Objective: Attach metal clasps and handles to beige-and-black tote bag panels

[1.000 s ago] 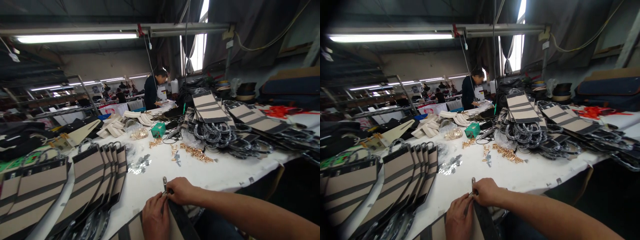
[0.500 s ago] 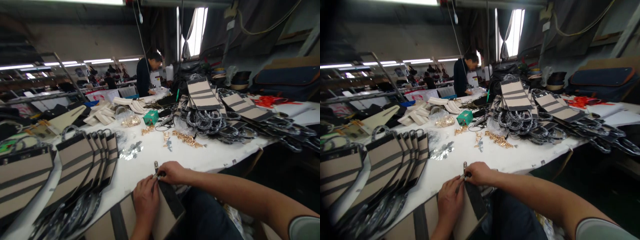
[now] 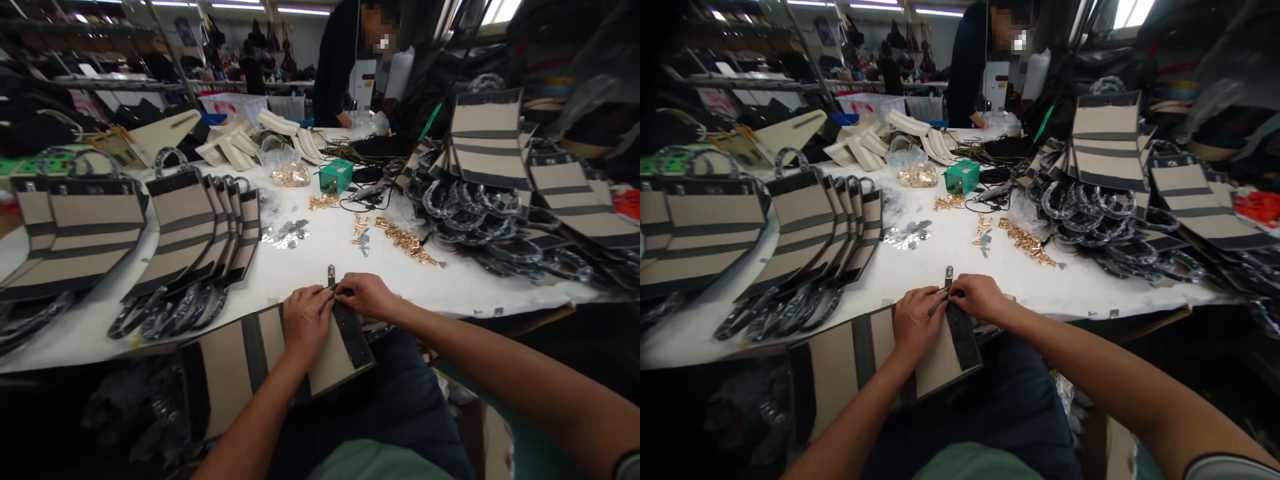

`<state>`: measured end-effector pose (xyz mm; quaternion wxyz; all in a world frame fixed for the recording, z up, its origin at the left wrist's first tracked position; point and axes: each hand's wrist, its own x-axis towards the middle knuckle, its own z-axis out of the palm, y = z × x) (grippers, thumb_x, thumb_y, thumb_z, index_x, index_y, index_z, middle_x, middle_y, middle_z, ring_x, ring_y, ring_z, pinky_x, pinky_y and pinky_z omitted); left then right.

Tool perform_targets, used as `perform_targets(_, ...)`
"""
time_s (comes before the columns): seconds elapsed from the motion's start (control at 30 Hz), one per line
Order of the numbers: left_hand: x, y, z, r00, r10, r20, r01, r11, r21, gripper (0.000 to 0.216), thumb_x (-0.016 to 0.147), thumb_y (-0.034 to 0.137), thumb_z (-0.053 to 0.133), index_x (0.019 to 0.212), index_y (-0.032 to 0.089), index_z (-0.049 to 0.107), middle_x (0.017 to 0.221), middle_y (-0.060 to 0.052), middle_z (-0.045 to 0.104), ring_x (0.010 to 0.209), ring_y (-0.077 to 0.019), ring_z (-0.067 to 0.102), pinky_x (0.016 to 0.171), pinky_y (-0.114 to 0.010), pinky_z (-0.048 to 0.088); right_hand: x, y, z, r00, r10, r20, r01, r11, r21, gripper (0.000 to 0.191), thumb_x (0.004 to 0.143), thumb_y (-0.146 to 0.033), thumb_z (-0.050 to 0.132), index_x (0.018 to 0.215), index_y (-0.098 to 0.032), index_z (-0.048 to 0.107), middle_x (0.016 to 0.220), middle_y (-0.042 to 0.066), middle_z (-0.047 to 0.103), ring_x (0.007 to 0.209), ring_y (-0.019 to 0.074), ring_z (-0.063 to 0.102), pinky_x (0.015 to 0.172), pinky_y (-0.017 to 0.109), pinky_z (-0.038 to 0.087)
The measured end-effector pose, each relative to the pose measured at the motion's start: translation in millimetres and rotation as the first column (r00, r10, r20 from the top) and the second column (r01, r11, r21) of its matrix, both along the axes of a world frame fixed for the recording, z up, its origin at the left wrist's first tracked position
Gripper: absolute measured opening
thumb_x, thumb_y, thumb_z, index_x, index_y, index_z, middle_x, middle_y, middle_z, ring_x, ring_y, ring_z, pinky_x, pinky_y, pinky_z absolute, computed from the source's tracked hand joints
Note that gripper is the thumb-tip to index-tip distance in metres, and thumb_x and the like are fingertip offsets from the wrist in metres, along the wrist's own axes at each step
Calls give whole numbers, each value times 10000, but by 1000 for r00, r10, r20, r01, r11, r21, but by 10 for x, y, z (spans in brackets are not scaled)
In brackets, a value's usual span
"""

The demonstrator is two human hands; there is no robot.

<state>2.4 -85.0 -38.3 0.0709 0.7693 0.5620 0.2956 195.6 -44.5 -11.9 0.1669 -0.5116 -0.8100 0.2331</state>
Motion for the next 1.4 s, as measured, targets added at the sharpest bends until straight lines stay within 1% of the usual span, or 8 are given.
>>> perform_targets(0.23, 14, 53, -1, 998, -53, -16, 52, 999, -14, 213, 967, 309, 567, 1099, 289, 733, 1202, -38, 712, 1109, -264, 604, 933, -462, 434, 11, 1, 11, 1000, 8, -22, -9, 1000, -20, 116, 852, -239, 693, 946, -236, 762, 939, 3, 725, 845, 146, 640, 743, 229, 408)
perform_targets(0.43, -9, 78, 18, 997, -67, -38, 66, 997, -27, 183, 958, 313, 575, 1028, 282, 741, 1172, -42, 724, 1090, -272, 604, 903, -460, 428, 17, 16, 18, 1000, -5, -23, 3, 999, -54, 111, 852, -249, 707, 949, -231, 759, 944, 11, 717, 857, 152, 640, 756, 233, 416)
perform_targets(0.57, -25, 95, 15, 997, -66, -27, 66, 998, -23, 165, 945, 302, 593, 1015, 286, 742, 1156, -36, 728, 1086, -269, 604, 895, -456, 427, 15, 16, 25, 1000, 2, -29, -3, 998, -57, 159, 850, -248, 709, 1001, -247, 758, 963, 5, 716, 869, 150, 641, 769, 235, 417)
perform_targets(0.8, -24, 105, -16, 999, -54, -1, 54, 997, -52, 167, 939, 321, 607, 1025, 299, 748, 1162, -32, 725, 1108, -266, 600, 919, -452, 430, 24, 1, 24, 999, 11, -30, -12, 999, -33, 130, 867, -249, 687, 974, -252, 761, 949, -3, 708, 859, 142, 638, 748, 229, 411)
perform_targets(1.0, -13, 106, -33, 999, -52, 10, 52, 998, -30, 200, 953, 318, 592, 1082, 308, 744, 1175, -23, 721, 1105, -257, 610, 932, -448, 429, 26, 29, -3, 999, 14, -39, -15, 1000, -24, 124, 870, -259, 690, 965, -244, 767, 948, 4, 716, 849, 143, 641, 741, 234, 415)
perform_targets(1.2, -4, 87, -2, 997, -73, -25, 72, 997, -37, 190, 973, 304, 555, 1077, 266, 709, 1194, -46, 706, 1109, -262, 599, 949, -453, 413, 47, 118, 21, 995, 56, -84, -62, 996, -66, 233, 781, -176, 732, 1010, -210, 759, 921, 9, 717, 819, 147, 642, 748, 233, 436)
perform_targets(1.27, 3, 82, 20, 996, -82, -38, 81, 996, -50, 177, 979, 297, 544, 1072, 251, 687, 1197, -48, 700, 1113, -259, 593, 958, -454, 407, 44, 128, 30, 996, 40, -82, -46, 996, -78, 221, 774, -166, 728, 988, -215, 757, 899, 0, 717, 791, 142, 636, 728, 234, 431)
perform_targets(1.4, 10, 78, 43, 995, -86, -53, 83, 995, -58, 168, 985, 303, 535, 1080, 244, 661, 1201, -51, 694, 1129, -263, 583, 968, -459, 399, 16, 97, 23, 1000, -21, -20, 20, 999, -47, 155, 789, -263, 740, 943, -254, 750, 906, -17, 726, 818, 152, 642, 707, 245, 408)
